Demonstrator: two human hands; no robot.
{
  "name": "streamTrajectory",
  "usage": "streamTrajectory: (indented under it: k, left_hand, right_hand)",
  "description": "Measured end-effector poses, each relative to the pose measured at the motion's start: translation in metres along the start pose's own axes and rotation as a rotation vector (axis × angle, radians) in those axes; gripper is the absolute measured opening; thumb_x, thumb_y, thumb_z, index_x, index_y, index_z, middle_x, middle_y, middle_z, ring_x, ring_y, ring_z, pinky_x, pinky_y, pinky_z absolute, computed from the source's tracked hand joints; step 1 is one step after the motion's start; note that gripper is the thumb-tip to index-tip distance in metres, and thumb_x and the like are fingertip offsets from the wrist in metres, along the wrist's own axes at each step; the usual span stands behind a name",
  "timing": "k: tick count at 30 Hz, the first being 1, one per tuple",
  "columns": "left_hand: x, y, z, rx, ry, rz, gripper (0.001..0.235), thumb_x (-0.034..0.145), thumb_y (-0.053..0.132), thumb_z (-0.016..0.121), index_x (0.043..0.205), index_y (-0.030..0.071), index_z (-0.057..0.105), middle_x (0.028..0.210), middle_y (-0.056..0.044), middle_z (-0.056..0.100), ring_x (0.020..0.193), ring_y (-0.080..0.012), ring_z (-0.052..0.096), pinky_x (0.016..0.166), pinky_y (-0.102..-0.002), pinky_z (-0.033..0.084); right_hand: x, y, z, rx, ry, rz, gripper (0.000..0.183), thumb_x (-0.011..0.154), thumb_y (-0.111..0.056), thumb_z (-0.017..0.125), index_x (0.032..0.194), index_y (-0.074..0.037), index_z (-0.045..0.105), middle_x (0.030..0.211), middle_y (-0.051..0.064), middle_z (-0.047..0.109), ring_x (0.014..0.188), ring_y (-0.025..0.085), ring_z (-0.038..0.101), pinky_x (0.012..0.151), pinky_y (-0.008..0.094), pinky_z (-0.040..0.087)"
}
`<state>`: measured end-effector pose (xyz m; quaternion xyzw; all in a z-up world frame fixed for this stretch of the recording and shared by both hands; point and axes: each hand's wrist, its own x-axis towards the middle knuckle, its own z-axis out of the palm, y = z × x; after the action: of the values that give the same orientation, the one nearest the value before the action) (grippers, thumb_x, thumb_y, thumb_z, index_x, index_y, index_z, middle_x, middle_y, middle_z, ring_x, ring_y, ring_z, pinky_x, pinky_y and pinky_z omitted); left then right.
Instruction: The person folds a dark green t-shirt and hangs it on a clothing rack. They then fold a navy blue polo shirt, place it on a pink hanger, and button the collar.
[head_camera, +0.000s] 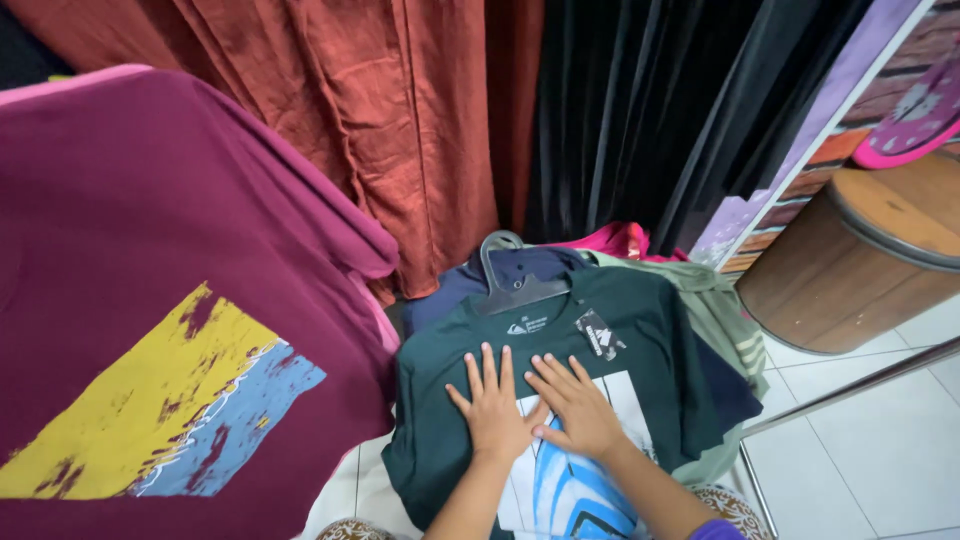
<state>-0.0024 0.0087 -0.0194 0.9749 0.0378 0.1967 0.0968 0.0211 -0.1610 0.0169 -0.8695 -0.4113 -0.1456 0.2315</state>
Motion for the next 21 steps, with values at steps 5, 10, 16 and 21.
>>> streamTrajectory:
  k: [5, 10, 16, 21]
  left_hand:
    - [0.025, -0.036, -0.021, -0.116, -0.022, 0.001, 0.110, 0.074, 0.065, 0.075, 0.160, 0.013, 0.031, 0.167, -0.023, 0.020, 0.152, -0.0432, 0.019, 0.111, -0.073, 0.015]
    - [0.059, -0.092, -0.023, 0.052, -0.104, -0.028, 0.103, 0.085, 0.073, 0.057, 0.162, 0.012, 0.025, 0.169, -0.016, 0.019, 0.153, -0.0395, 0.019, 0.109, -0.078, 0.016]
    - [0.085, -0.102, -0.031, 0.010, -0.314, -0.143, 0.105, 0.085, 0.081, 0.049, 0.165, 0.021, 0.016, 0.171, -0.014, 0.013, 0.155, -0.0464, 0.006, 0.114, -0.076, 0.010]
    - [0.069, -0.067, -0.036, -0.043, -0.038, -0.220, 0.105, 0.083, 0.069, 0.062, 0.162, 0.007, 0.030, 0.166, -0.028, 0.026, 0.154, -0.0481, 0.023, 0.117, -0.070, 0.024]
  right_hand:
    - [0.006, 0.001, -0.001, -0.050, -0.010, 0.006, 0.083, 0.090, -0.068, 0.051, 0.151, -0.012, 0.049, 0.163, 0.009, 0.040, 0.154, 0.028, 0.029, 0.123, 0.051, 0.014]
    - [0.006, -0.004, -0.001, -0.094, -0.029, 0.033, 0.076, 0.091, -0.058, 0.056, 0.151, -0.012, 0.049, 0.162, 0.010, 0.040, 0.153, 0.028, 0.029, 0.124, 0.049, 0.014]
    - [0.006, -0.002, 0.002, -0.115, -0.048, 0.055, 0.072, 0.092, -0.053, 0.054, 0.151, -0.012, 0.049, 0.163, 0.009, 0.039, 0.153, 0.027, 0.028, 0.124, 0.048, 0.012]
    - [0.002, 0.011, 0.012, -0.193, 0.075, -0.046, 0.071, 0.096, -0.065, 0.047, 0.151, -0.020, 0.051, 0.162, 0.007, 0.043, 0.151, 0.025, 0.036, 0.124, 0.050, 0.020]
